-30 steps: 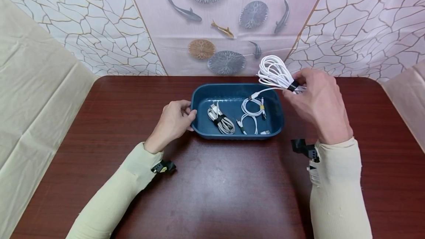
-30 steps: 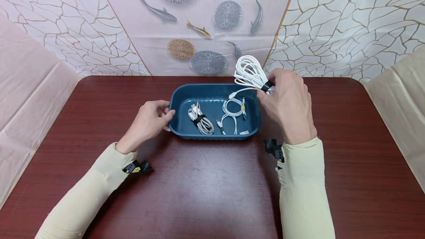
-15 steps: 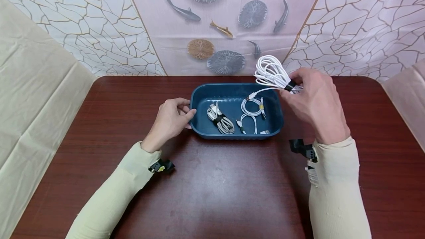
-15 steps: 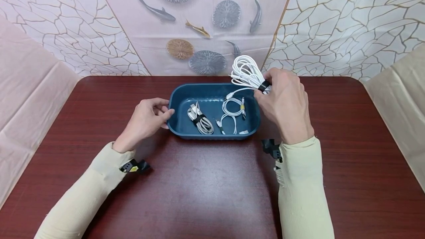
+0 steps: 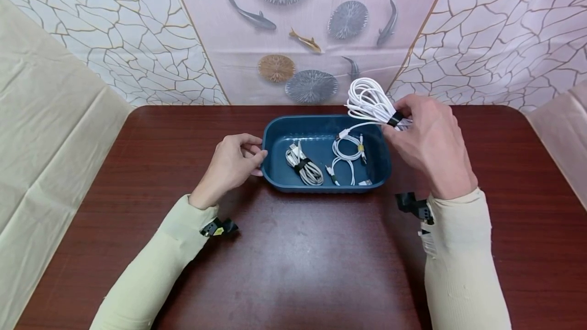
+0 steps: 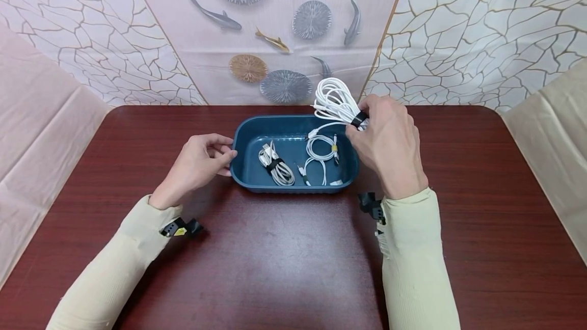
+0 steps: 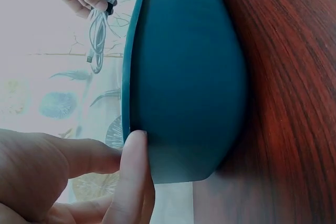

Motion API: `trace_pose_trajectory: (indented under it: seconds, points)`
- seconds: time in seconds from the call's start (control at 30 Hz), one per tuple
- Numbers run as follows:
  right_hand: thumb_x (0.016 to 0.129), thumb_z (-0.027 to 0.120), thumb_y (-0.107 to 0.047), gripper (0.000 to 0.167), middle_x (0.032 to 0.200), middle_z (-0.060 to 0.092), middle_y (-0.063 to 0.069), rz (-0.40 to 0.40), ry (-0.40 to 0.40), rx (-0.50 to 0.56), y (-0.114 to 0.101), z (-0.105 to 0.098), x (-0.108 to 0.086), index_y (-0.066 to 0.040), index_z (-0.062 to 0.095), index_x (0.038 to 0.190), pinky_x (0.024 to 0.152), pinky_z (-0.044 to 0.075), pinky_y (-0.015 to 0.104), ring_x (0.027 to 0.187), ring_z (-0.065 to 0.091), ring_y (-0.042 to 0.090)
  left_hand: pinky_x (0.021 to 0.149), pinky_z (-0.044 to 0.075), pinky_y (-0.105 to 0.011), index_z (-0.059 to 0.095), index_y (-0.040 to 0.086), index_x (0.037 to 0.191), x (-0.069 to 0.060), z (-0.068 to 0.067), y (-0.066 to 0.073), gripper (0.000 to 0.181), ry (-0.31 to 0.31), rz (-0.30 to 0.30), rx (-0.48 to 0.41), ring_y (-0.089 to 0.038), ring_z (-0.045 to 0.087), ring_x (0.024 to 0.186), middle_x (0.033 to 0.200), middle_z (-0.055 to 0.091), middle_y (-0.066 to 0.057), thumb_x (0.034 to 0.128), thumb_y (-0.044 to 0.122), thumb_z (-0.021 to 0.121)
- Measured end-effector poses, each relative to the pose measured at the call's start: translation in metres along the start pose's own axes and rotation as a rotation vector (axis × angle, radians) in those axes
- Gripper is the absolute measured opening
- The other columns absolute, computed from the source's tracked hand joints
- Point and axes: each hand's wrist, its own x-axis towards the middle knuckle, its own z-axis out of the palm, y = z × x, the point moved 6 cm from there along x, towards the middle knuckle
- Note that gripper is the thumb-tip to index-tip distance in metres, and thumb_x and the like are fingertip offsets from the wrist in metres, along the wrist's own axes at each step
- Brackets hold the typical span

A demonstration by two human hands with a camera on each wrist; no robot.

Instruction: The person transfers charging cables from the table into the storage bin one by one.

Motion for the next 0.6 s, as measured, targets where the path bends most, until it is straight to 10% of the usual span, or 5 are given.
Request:
trace_pose_trajectory:
  seconds: [0.6]
  points:
    - [0.091, 0.068, -0.02, 0.034, 0.11, 0.068, 0.019, -0.024, -0.012, 0.006, -0.0065, 0.0093, 0.0021, -0.004, 0.069, 0.121, 0.066, 0.043, 0.043, 0.093, 0.056, 0.033, 0.07, 0.067, -0.039, 0.063, -0.006, 0.128, 0.0005, -0.0009, -0.0015, 0.033, -0.022, 0.003, -0.014, -0.011, 0.074, 0.064, 0.106, 0.069, -0.02, 0.0981, 0.008, 0.066]
